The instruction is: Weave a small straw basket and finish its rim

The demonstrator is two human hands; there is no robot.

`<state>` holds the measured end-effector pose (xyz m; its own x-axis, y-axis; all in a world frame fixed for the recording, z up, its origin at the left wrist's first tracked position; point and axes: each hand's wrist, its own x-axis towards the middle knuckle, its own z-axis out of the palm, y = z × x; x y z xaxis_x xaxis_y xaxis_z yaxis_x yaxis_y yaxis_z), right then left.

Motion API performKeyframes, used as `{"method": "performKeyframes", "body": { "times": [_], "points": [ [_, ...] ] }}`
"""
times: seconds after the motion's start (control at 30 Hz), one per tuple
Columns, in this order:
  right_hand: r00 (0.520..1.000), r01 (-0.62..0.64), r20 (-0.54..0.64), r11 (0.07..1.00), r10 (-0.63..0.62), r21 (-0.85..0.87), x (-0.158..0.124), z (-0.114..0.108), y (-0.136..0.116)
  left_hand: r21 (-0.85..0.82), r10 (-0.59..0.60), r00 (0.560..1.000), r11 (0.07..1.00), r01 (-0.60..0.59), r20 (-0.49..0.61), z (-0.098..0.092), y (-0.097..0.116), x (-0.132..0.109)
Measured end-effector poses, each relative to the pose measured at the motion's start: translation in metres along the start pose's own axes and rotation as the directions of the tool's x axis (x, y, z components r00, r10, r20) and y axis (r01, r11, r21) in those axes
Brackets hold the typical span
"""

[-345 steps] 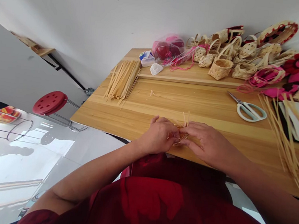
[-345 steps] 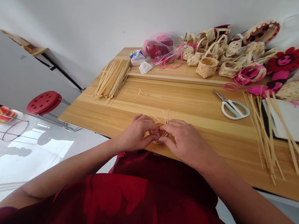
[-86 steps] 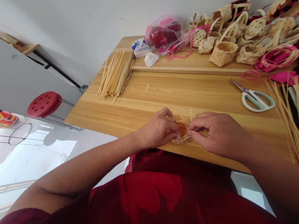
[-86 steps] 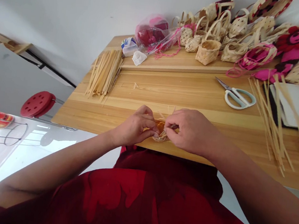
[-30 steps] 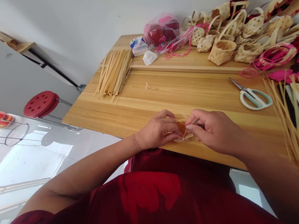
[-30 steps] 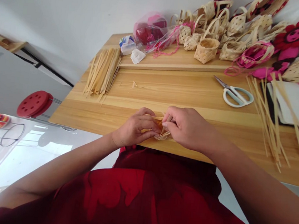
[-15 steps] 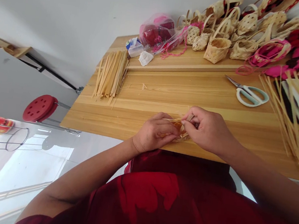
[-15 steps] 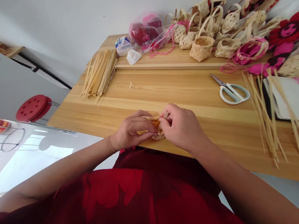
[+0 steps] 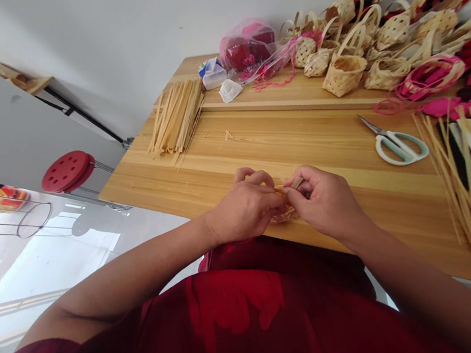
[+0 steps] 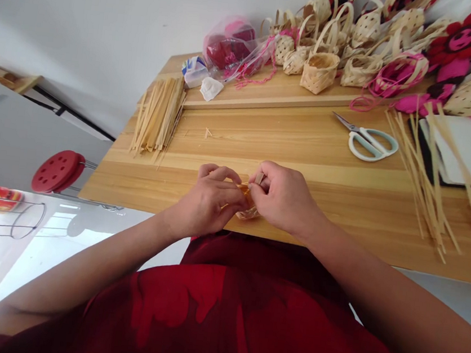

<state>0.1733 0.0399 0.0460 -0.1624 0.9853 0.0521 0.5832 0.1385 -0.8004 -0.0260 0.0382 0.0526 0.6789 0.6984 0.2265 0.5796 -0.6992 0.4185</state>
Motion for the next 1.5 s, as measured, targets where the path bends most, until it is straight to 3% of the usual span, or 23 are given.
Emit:
{"method": "performKeyframes", "body": {
  "times": [0.27, 0.53, 0.77, 0.9, 1.03, 1.33, 1.5],
  "points": [
    [1.000, 0.024, -0.014, 0.998, -0.024, -0.050, 0.003, 0.003, -0.007, -0.049, -0.103, 0.994, 0.993, 0.105, 0.039, -0.005, 0.001, 0.004],
    [1.000, 0.019, -0.009, 0.998, -0.019, -0.058, 0.005, 0.006, -0.012, 0.111, -0.191, 0.979, 0.977, 0.183, 0.067, -0.005, 0.006, 0.006],
    [1.000, 0.005, 0.011, 1.000, -0.005, -0.023, 0.005, 0.008, -0.015, 0.234, -0.185, 0.976, 0.960, 0.154, 0.115, -0.011, 0.011, 0.009],
    [0.999, -0.026, 0.028, 1.000, 0.026, 0.006, 0.005, 0.009, -0.016, 0.196, -0.236, 0.961, 0.959, 0.206, 0.147, -0.012, 0.010, 0.010],
    [1.000, -0.009, 0.017, 1.000, 0.009, 0.020, 0.005, 0.011, -0.015, 0.080, -0.283, 0.953, 0.958, 0.275, 0.112, -0.011, 0.005, 0.010],
    [0.999, -0.037, 0.033, 0.993, 0.034, 0.109, 0.003, 0.016, -0.012, 0.254, -0.065, 0.987, 0.967, 0.025, 0.149, -0.011, 0.012, -0.008],
    [0.999, -0.040, 0.020, 0.986, 0.037, 0.160, 0.001, 0.020, -0.010, 0.245, -0.038, 0.995, 0.969, 0.015, 0.089, -0.007, 0.010, -0.025]
  ]
}}
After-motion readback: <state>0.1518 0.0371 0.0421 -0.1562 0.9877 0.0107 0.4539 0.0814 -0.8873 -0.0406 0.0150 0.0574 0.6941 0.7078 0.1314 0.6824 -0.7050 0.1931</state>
